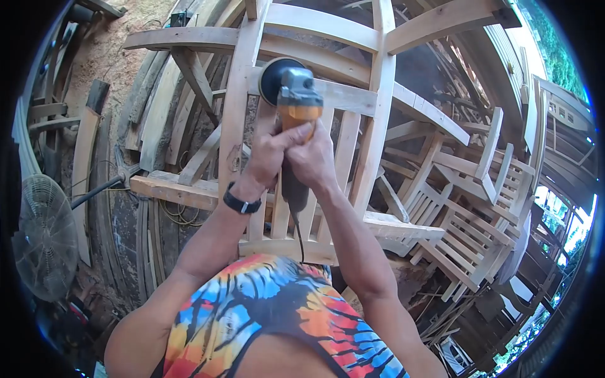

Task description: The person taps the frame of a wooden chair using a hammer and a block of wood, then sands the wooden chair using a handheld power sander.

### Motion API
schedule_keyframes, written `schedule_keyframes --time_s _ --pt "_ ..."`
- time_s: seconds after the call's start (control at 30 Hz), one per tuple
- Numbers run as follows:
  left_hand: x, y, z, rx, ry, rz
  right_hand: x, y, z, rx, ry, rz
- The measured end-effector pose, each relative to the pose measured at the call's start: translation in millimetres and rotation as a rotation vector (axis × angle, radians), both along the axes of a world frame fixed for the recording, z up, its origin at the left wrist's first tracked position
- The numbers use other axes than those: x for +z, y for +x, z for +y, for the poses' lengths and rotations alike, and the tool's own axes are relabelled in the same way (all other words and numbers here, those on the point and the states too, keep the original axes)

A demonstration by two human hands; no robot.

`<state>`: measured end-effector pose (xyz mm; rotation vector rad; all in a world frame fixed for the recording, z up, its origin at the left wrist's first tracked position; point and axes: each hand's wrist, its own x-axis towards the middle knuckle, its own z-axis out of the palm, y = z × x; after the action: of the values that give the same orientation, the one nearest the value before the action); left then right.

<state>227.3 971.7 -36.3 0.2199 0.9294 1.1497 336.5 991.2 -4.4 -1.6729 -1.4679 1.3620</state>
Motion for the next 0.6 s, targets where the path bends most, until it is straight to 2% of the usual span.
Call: schedule_keyframes --time_s 0.13,0.3,0.6 --pt "9 18 -47 -0.104 0.013 0.092 -5 29 -49 0.037 -0.006 0.104" --pt "5 35 -106 -0.076 -0.011 0.156 -10 49 -95 0.117 -0.080 0.022" --pt "-3 47 -108 -0.013 0.021 0.154 3 52 -71 0.304 -0.139 -0.085"
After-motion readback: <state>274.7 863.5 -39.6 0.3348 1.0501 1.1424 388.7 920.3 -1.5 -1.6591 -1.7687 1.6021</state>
